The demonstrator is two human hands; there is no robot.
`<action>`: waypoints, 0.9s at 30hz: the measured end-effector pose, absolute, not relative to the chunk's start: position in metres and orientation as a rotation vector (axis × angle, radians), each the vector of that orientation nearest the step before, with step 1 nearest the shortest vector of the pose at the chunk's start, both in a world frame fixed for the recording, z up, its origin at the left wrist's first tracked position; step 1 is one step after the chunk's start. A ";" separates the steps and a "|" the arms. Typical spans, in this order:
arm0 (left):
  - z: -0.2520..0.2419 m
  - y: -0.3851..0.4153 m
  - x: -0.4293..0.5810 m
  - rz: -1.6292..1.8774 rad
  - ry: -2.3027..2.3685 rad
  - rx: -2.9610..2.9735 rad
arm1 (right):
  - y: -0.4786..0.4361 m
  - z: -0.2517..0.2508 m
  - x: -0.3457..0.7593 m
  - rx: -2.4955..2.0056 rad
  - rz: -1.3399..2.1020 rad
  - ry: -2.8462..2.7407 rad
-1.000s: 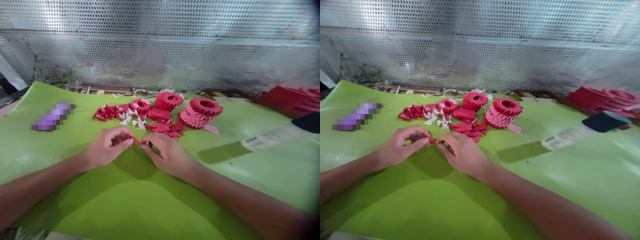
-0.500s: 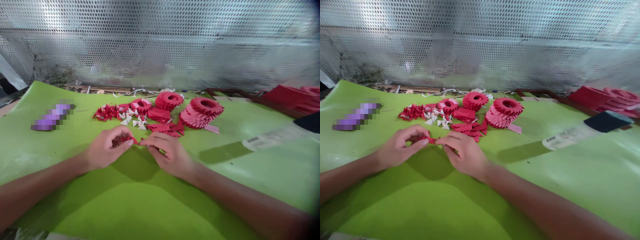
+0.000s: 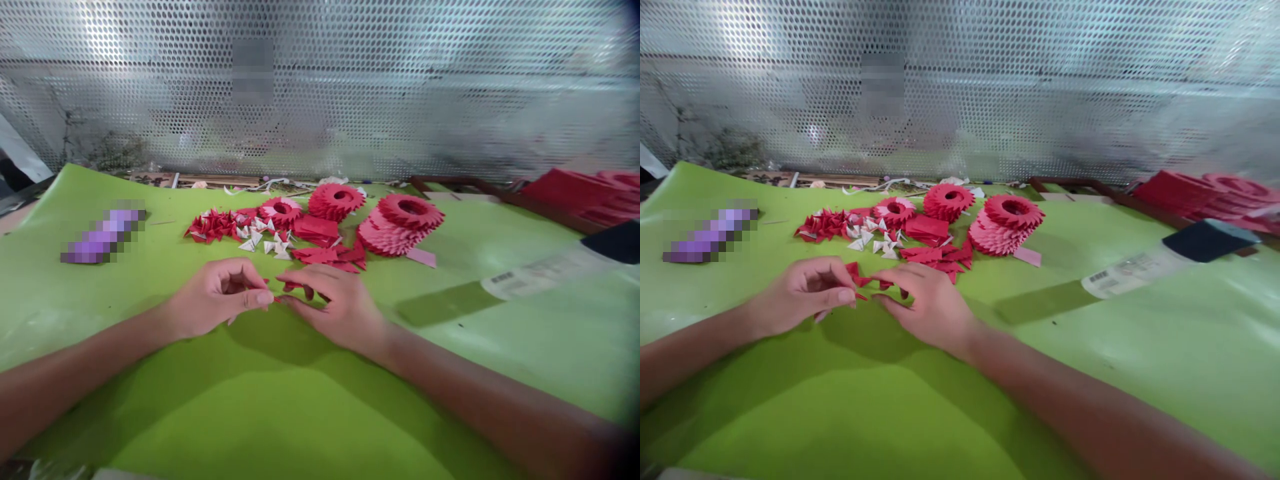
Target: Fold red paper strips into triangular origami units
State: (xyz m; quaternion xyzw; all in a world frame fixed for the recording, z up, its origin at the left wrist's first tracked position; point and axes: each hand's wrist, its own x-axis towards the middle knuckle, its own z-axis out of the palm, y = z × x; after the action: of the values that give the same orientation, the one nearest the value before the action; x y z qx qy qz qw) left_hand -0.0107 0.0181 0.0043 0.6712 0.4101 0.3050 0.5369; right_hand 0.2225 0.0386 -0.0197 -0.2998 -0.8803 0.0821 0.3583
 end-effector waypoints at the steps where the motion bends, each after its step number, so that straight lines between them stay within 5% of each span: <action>1: 0.004 0.018 -0.011 0.698 0.976 1.587 | 0.039 -0.021 0.223 -0.763 0.199 -2.273; 15: 0.010 0.021 -0.017 0.475 1.013 1.683 | 0.039 -0.014 0.225 -0.767 0.182 -2.148; 22: 0.011 0.023 -0.016 0.504 0.945 1.638 | 0.035 -0.007 0.223 -0.914 0.525 -2.147; 27: 0.008 0.024 -0.016 0.497 0.919 1.604 | 0.024 -0.002 0.222 -0.673 0.379 -2.112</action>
State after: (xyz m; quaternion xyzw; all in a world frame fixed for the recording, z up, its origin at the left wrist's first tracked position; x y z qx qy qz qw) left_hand -0.0163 0.0238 0.0082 0.6851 0.3926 0.2121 0.5758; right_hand 0.2216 0.0245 -0.0016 -0.2698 -0.8471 0.1520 0.4319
